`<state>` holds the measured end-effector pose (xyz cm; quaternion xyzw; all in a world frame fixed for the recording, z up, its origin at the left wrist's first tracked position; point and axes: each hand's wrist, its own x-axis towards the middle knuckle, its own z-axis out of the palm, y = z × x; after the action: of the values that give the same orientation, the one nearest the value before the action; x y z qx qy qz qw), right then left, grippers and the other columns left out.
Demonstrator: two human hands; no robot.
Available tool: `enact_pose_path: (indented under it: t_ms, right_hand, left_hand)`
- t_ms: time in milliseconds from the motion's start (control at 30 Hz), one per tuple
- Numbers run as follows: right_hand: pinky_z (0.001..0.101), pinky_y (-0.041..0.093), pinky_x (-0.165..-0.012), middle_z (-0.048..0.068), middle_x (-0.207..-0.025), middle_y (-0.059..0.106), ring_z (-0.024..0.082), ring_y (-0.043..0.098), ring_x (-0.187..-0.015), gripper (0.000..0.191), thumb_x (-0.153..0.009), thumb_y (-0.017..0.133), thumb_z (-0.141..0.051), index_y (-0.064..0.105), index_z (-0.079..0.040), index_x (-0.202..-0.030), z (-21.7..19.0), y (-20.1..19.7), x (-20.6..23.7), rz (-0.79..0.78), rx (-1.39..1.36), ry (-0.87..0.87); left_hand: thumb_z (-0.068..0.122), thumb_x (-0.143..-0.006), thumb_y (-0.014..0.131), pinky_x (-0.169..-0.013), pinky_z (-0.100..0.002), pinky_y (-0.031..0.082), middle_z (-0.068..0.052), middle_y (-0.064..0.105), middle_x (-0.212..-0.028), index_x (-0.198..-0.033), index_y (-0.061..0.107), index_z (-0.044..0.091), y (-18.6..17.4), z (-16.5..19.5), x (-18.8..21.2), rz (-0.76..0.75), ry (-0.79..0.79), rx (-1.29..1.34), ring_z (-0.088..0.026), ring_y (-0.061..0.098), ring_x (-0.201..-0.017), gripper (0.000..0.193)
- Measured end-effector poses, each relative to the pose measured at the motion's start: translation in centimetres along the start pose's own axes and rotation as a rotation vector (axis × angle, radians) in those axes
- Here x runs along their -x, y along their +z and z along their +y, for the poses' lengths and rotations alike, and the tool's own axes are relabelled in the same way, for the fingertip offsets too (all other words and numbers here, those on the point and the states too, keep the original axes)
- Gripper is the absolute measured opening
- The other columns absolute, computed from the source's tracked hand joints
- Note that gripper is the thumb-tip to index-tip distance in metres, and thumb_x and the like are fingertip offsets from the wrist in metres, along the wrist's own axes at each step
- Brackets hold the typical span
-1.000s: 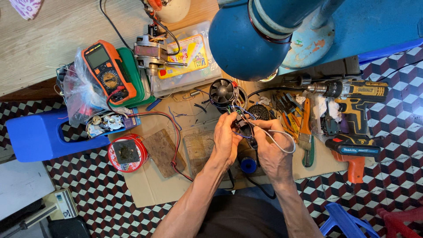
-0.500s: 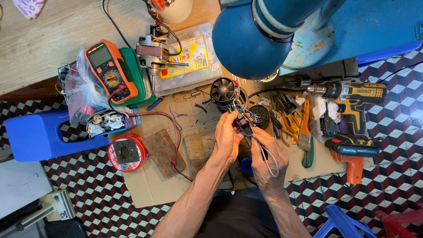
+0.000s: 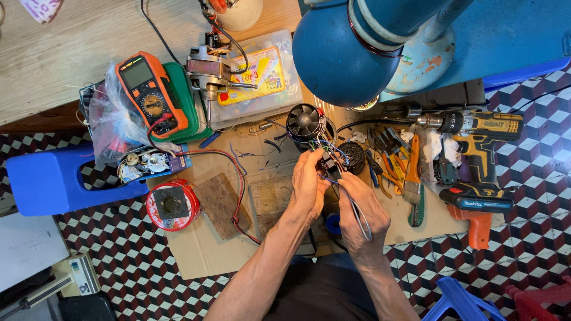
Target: The person solders wires onto a small electric ducted-fan motor at a workbench, then retrieves a bundle of colored wires from a wall hook, cuts lengths of wire with scissors, and strips the insulation from the wire ends with pliers.
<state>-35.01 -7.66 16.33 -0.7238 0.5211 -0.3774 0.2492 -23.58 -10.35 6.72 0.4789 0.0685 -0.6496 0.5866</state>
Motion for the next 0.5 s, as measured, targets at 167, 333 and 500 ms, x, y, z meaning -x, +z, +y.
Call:
enact_pose_path:
  t_ms: [167, 333, 500]
  right_hand:
    - [0.0362, 0.06, -0.099, 0.015, -0.116, 0.073, 0.027, 0.073, -0.11, 0.016, -0.094, 0.068, 0.004, 0.07, 0.003, -0.109, 0.33, 0.17, 0.23, -0.001, 0.022, -0.026]
    - [0.0351, 0.061, -0.097, 0.016, -0.117, 0.072, 0.026, 0.073, -0.109, 0.015, -0.094, 0.069, 0.004, 0.07, 0.004, -0.109, 0.32, 0.1, 0.28, 0.003, -0.04, 0.019]
    - [0.0377, 0.06, -0.097, 0.017, -0.116, 0.073, 0.029, 0.073, -0.109, 0.018, -0.093, 0.069, 0.006, 0.07, 0.004, -0.111, -0.08, -0.07, -0.19, 0.002, 0.028, -0.029]
  left_hand:
    - [0.022, -0.1, 0.058, -0.08, -0.037, 0.059, -0.008, 0.069, -0.097, -0.115, 0.056, 0.004, 0.15, 0.14, 0.22, 0.014, 0.001, -0.023, -0.018, 0.069, -0.089, 0.023]
    - [0.022, -0.1, 0.058, -0.079, -0.037, 0.058, -0.009, 0.069, -0.097, -0.116, 0.056, 0.004, 0.27, 0.24, 0.32, -0.005, 0.003, -0.009, -0.018, 0.068, -0.088, 0.024]
    - [0.021, -0.099, 0.058, -0.078, -0.036, 0.057, -0.007, 0.069, -0.097, -0.119, 0.057, 0.006, 0.41, 0.35, 0.37, 0.026, -0.016, -0.01, -0.017, 0.068, -0.088, 0.025]
